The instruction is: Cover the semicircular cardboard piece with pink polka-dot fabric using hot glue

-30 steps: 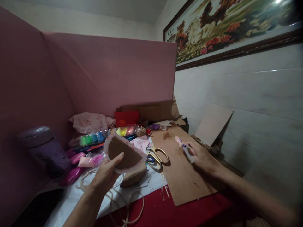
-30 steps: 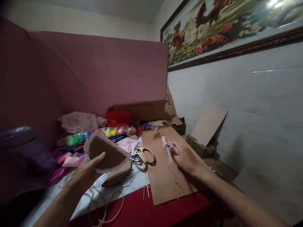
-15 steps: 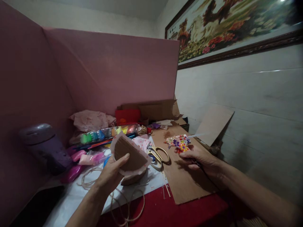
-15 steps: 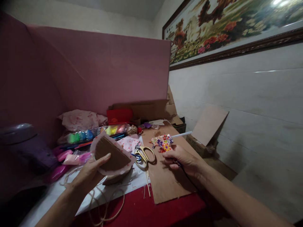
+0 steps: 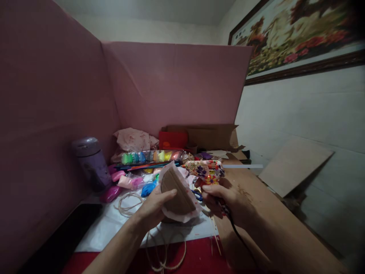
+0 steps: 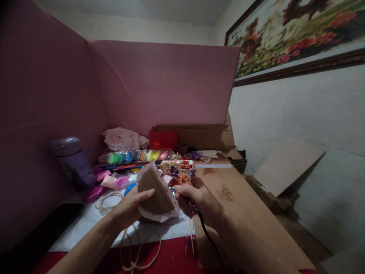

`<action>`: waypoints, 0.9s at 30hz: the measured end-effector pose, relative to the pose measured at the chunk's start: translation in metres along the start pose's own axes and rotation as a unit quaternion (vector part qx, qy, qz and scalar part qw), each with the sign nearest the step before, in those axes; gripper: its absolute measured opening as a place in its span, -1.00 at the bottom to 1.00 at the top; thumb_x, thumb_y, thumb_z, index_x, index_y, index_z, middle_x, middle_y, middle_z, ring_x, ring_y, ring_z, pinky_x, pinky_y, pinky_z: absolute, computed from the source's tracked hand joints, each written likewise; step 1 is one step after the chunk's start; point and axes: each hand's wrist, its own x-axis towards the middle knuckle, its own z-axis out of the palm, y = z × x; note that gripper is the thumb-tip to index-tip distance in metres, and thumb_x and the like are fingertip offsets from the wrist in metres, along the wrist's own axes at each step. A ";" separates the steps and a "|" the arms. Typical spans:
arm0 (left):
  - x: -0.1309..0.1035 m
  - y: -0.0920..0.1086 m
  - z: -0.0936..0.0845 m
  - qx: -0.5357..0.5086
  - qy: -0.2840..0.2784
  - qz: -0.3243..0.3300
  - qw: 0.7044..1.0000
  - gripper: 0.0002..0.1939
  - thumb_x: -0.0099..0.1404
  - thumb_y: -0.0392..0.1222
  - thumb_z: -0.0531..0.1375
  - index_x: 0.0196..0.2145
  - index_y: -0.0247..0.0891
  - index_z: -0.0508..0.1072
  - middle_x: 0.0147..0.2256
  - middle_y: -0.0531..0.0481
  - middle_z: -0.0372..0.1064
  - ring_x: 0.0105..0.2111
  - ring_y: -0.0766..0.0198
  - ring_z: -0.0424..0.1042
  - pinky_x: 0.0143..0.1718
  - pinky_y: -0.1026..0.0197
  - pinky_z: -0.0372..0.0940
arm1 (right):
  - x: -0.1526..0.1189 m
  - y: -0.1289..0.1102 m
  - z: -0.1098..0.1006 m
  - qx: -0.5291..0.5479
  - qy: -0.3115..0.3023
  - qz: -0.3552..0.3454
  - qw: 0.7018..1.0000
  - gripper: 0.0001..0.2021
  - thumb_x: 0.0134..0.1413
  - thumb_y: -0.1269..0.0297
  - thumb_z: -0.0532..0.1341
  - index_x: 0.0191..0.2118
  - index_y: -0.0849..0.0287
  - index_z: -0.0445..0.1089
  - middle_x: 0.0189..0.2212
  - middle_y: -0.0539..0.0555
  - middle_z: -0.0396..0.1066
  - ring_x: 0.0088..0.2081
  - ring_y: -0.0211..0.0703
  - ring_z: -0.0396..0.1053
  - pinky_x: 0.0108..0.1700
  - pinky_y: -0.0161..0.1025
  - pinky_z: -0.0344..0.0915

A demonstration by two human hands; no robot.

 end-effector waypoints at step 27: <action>-0.006 -0.007 0.009 0.054 -0.059 0.021 0.997 -0.69 0.13 -0.29 0.21 -0.12 -0.25 0.45 -0.26 -0.11 0.48 -0.29 0.20 0.42 -0.12 0.07 0.25 | -0.013 0.022 0.015 -0.162 0.123 -0.057 0.977 -0.68 0.06 0.13 0.14 -0.14 0.21 0.41 -0.46 0.05 0.44 -0.36 -0.10 0.37 -0.34 -0.23 0.33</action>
